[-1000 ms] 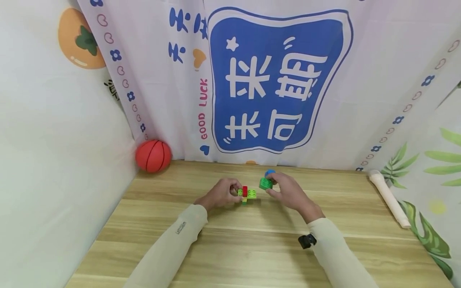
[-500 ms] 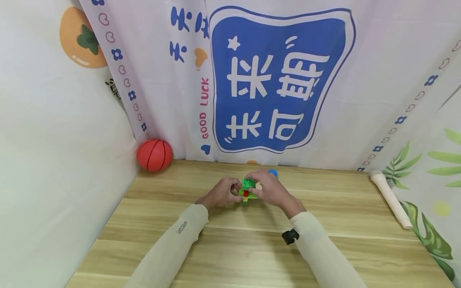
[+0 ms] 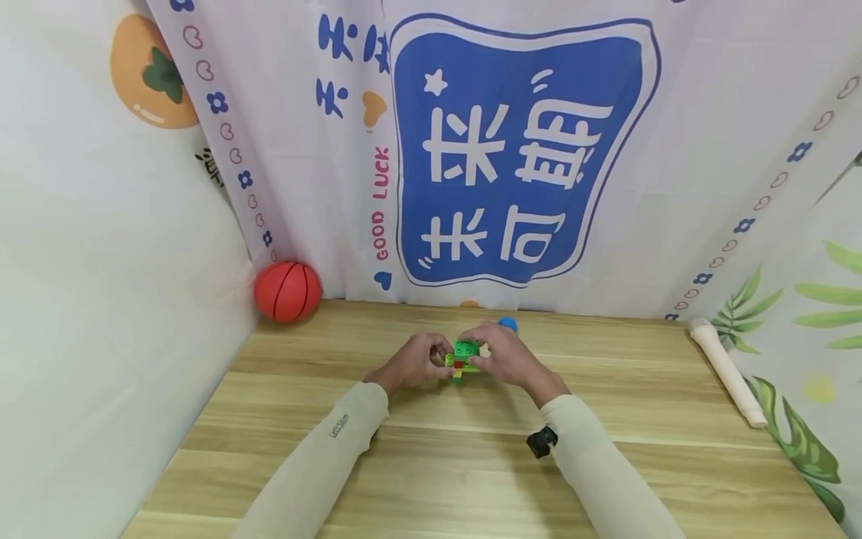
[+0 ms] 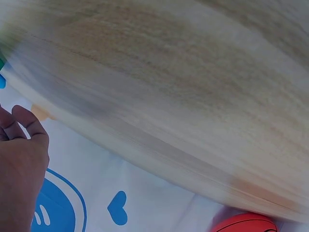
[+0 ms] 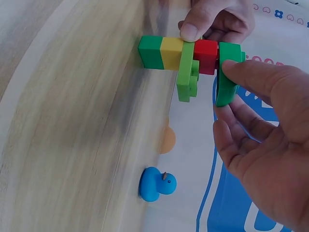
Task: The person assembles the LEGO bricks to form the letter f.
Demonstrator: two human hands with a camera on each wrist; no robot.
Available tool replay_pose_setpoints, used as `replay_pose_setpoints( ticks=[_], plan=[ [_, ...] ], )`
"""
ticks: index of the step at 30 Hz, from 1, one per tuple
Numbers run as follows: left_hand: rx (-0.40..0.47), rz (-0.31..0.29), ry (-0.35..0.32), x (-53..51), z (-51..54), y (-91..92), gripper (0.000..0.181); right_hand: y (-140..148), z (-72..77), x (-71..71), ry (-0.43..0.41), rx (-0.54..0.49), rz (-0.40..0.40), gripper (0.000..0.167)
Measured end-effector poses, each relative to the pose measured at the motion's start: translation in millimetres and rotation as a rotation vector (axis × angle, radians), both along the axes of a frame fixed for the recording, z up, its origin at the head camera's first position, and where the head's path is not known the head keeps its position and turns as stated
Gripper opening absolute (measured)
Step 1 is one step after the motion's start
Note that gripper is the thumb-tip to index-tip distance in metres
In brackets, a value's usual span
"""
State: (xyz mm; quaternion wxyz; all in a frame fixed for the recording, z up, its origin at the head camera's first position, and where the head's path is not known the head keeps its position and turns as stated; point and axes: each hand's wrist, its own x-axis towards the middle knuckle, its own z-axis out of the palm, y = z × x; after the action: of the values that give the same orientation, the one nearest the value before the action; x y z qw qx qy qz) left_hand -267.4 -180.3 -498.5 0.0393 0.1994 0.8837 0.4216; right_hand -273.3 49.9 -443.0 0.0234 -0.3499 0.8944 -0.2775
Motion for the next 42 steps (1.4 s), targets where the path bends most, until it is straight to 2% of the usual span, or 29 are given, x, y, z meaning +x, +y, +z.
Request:
replay_pose_setpoints(
  ticks=[12,19,27,31,35,39,42],
  plan=[
    [-0.008,0.001,-0.013,-0.2,2.7,0.5,0.023,-3,0.7,-1.3,-0.004,0.032,-0.041,0.035],
    [-0.009,0.004,0.008,1.1,2.2,-0.7,0.023,-6,1.1,-0.3,0.000,0.037,-0.044,0.036],
    [-0.011,0.015,-0.011,1.2,1.4,0.2,0.021,-5,0.8,0.9,-0.004,0.040,-0.064,0.036],
    [-0.025,0.030,-0.001,1.2,2.7,1.1,0.022,-1,-8.8,0.2,-0.031,-0.026,-0.093,0.040],
    [-0.042,0.036,-0.004,3.3,4.8,2.2,0.025,6,-27.4,1.8,-0.126,-0.105,-0.151,0.047],
    [-0.056,0.031,0.011,6.4,5.9,3.3,0.027,12,-43.0,4.9,-0.188,-0.134,-0.218,0.035],
    [-0.071,0.009,0.044,6.9,4.7,4.7,0.026,15,-48.1,6.3,-0.176,-0.134,-0.233,0.025]
  ],
)
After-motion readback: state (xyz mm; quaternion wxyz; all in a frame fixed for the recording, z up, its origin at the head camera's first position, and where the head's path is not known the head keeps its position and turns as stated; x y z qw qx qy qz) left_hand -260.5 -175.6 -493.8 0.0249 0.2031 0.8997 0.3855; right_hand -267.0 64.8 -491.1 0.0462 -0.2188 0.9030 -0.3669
